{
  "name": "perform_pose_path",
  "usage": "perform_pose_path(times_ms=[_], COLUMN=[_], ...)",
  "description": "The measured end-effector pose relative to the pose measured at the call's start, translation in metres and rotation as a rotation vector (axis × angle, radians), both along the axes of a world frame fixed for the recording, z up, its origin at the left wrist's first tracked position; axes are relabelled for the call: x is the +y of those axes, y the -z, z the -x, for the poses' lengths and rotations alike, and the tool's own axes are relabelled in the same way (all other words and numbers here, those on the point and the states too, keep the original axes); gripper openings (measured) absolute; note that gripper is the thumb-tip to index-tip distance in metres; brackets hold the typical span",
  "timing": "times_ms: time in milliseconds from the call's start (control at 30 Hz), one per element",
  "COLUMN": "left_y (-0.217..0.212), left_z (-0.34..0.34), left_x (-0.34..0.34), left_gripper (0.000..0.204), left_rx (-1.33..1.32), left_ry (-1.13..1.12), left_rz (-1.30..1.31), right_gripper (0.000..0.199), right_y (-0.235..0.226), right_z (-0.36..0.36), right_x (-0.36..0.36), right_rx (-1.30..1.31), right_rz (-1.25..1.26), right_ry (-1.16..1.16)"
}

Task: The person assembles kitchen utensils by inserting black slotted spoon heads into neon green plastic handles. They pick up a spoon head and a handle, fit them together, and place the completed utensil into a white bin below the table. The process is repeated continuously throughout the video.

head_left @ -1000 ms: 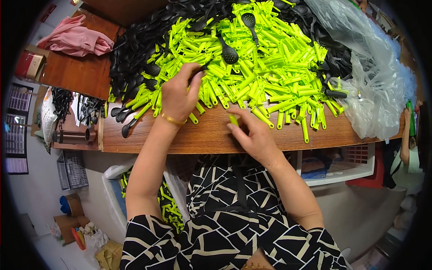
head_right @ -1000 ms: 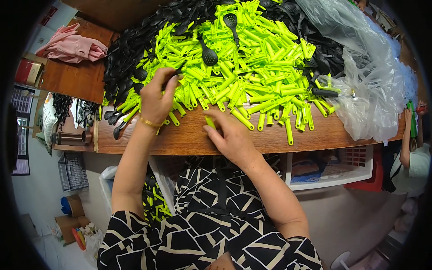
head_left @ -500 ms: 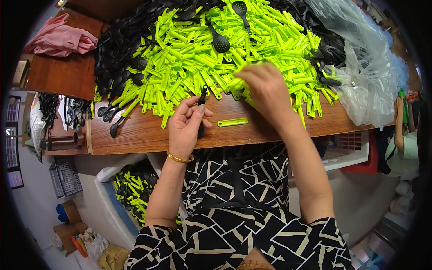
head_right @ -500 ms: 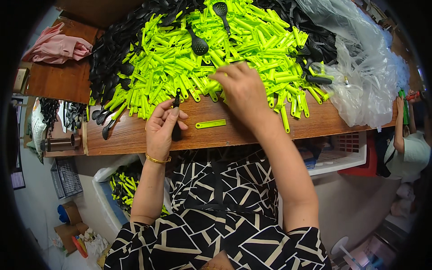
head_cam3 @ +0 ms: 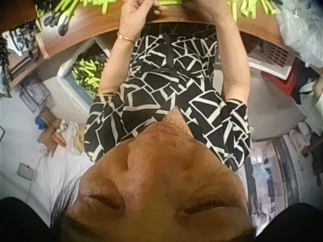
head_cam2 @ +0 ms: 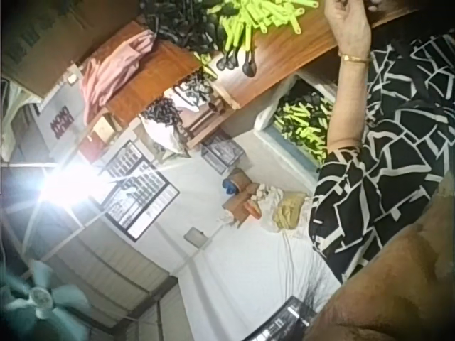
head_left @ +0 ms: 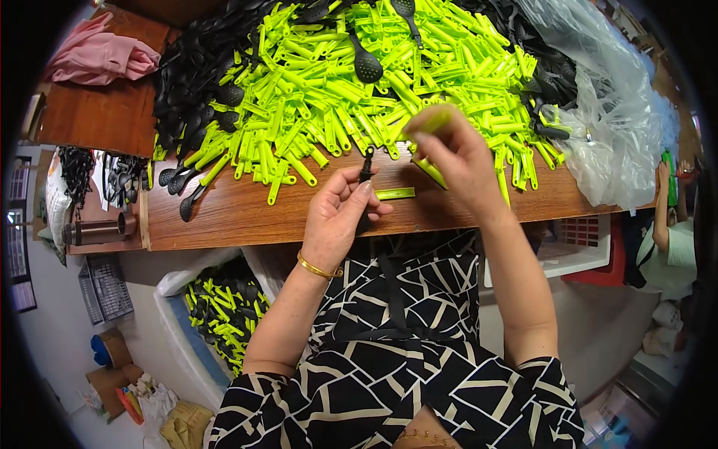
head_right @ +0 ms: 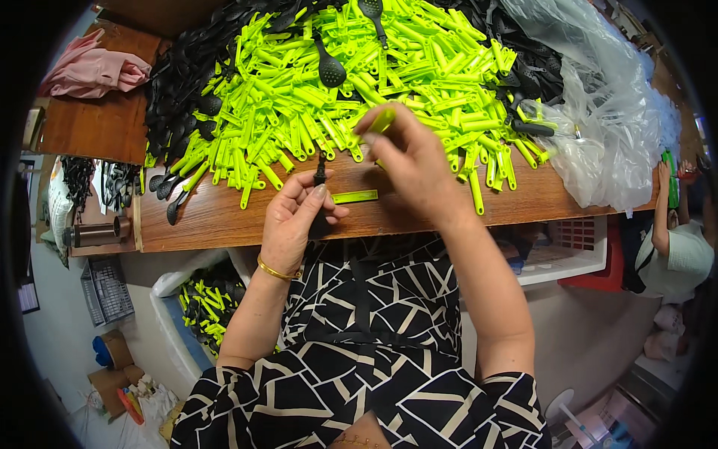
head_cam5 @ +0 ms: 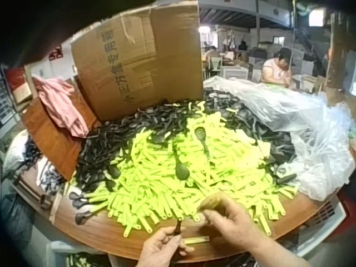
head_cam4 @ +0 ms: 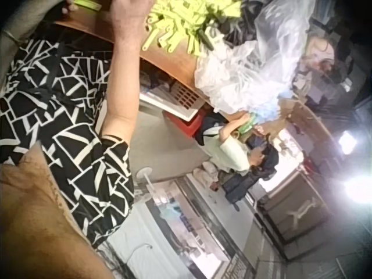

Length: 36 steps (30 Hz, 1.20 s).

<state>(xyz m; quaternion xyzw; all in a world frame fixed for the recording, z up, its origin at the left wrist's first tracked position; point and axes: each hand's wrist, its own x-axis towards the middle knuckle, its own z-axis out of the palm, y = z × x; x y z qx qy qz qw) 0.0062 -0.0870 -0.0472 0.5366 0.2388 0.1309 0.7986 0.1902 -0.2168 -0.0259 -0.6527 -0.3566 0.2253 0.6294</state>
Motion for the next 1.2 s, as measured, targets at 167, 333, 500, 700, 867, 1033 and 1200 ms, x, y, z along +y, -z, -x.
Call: perform_pose_path(times_ms=[167, 333, 500, 700, 867, 1033, 1200], left_y=[-0.005, 0.002, -0.005, -0.008, -0.014, -0.013, -0.014], left_z=[-0.001, 0.006, 0.007, 0.008, 0.01, 0.011, 0.023], left_x=[-0.015, -0.024, -0.029, -0.028, -0.031, -0.032, -0.028], left_gripper=[0.028, 0.03, 0.032, 0.032, 0.031, 0.029, 0.028], left_rx=[-0.01, -0.053, -0.051, -0.019, 0.014, -0.015, 0.02], left_ry=[0.024, 0.039, 0.105, 0.136, 0.14, 0.131, 0.154], left_rz=[0.019, -0.025, -0.139, -0.252, -0.252, -0.618, -0.675], right_gripper=[0.024, 0.038, 0.033, 0.027, 0.028, 0.03, 0.031], right_y=[0.007, -0.014, -0.014, -0.007, 0.0, 0.003, 0.013], right_z=[0.039, 0.034, 0.02, 0.019, 0.017, 0.036, 0.058], right_x=[-0.012, -0.018, -0.026, -0.031, -0.029, -0.029, -0.024], right_rx=[0.252, 0.038, -0.044, 0.21, 0.246, 0.185, 0.211], right_rz=[-0.174, -0.12, -0.005, -0.104, -0.112, -0.076, -0.168], right_ry=[-0.179, -0.307, -0.282, -0.213, -0.232, -0.165, -0.088])
